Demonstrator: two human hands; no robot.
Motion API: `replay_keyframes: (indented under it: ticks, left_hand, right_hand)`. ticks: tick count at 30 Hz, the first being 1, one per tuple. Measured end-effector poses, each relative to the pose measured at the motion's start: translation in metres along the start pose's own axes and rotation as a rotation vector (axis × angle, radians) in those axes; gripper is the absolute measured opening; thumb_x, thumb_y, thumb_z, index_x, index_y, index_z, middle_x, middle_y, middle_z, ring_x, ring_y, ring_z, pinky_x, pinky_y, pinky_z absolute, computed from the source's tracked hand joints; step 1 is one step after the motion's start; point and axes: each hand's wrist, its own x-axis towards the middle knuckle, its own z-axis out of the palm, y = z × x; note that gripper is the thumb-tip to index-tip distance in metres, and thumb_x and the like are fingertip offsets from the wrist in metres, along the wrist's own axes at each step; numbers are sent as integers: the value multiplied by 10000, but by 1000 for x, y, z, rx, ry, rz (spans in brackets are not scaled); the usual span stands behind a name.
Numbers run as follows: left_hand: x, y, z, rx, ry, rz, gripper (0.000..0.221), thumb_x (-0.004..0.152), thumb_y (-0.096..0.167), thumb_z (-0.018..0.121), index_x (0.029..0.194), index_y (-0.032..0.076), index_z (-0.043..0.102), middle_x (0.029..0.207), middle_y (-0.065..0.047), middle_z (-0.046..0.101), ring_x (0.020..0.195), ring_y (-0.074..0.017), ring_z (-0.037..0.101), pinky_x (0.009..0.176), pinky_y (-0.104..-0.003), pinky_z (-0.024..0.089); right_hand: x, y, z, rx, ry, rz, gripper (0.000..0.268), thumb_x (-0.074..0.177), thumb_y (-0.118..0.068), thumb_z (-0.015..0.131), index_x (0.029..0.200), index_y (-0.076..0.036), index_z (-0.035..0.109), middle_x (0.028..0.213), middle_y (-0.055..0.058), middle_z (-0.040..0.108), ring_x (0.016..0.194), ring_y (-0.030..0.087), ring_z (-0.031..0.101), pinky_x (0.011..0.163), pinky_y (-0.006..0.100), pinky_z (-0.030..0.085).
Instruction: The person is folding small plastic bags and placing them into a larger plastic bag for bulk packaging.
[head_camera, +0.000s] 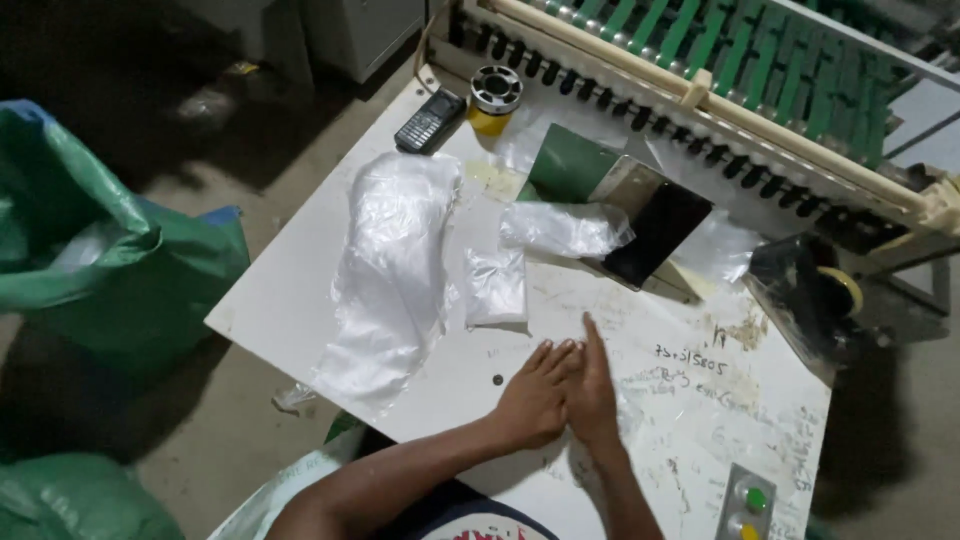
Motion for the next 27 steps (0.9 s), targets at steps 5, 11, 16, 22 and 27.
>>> replay_keyframes:
  ticks: [5, 11, 16, 22, 27]
  left_hand:
    - [8, 4, -8, 14, 97, 4, 617, 983, 190, 430, 1532, -85, 371, 1566, -315, 407, 1498, -445, 318, 1267, -537, 158]
    - [11, 28, 2, -130, 65, 367, 186, 862, 100, 689, 902, -69, 621, 1060, -267, 631, 930, -438, 583, 719, -530, 444]
    - [27, 55, -22, -895, -12, -251, 331, 1040, 437, 529, 1112, 145, 667, 1128, -45, 688, 1024, -210, 639, 846, -345, 509]
    - [-27, 61, -57, -1075, 57, -853, 347, 974, 434, 578, 977, 113, 710, 959, -9, 702, 926, -149, 626, 822, -312, 481]
    - [-38, 33, -41, -331, 184, -221, 299, 959, 235, 687, 1185, 41, 710, 1125, -168, 629, 1058, -330, 587, 879, -435, 500]
  right_hand:
    - [45, 100, 5, 169, 5, -167, 652, 1023, -401, 351, 1585, -71, 322, 1660, 112, 346, 1536, 264, 299, 1263, 408, 212]
    - [-1, 97, -93, 638, 420, 102, 424, 955, -12, 440, 1358, -2, 572, 1304, 198, 642, 1171, 278, 632, 975, 356, 534]
    - [-54, 134, -103, 197, 105, 87, 882, 698, 24, 826, 1499, -89, 474, 1601, 82, 475, 1437, 240, 472, 1151, 366, 421]
    - [-111, 70, -64, 186, -39, 530, 597, 722, -247, 865, 1243, -23, 681, 1129, 108, 795, 1005, 184, 722, 828, 316, 588]
    - [-91, 58, -62, -283, 84, 75, 293, 874, -117, 747, 1160, -179, 769, 1097, -12, 634, 760, 124, 614, 689, 238, 519]
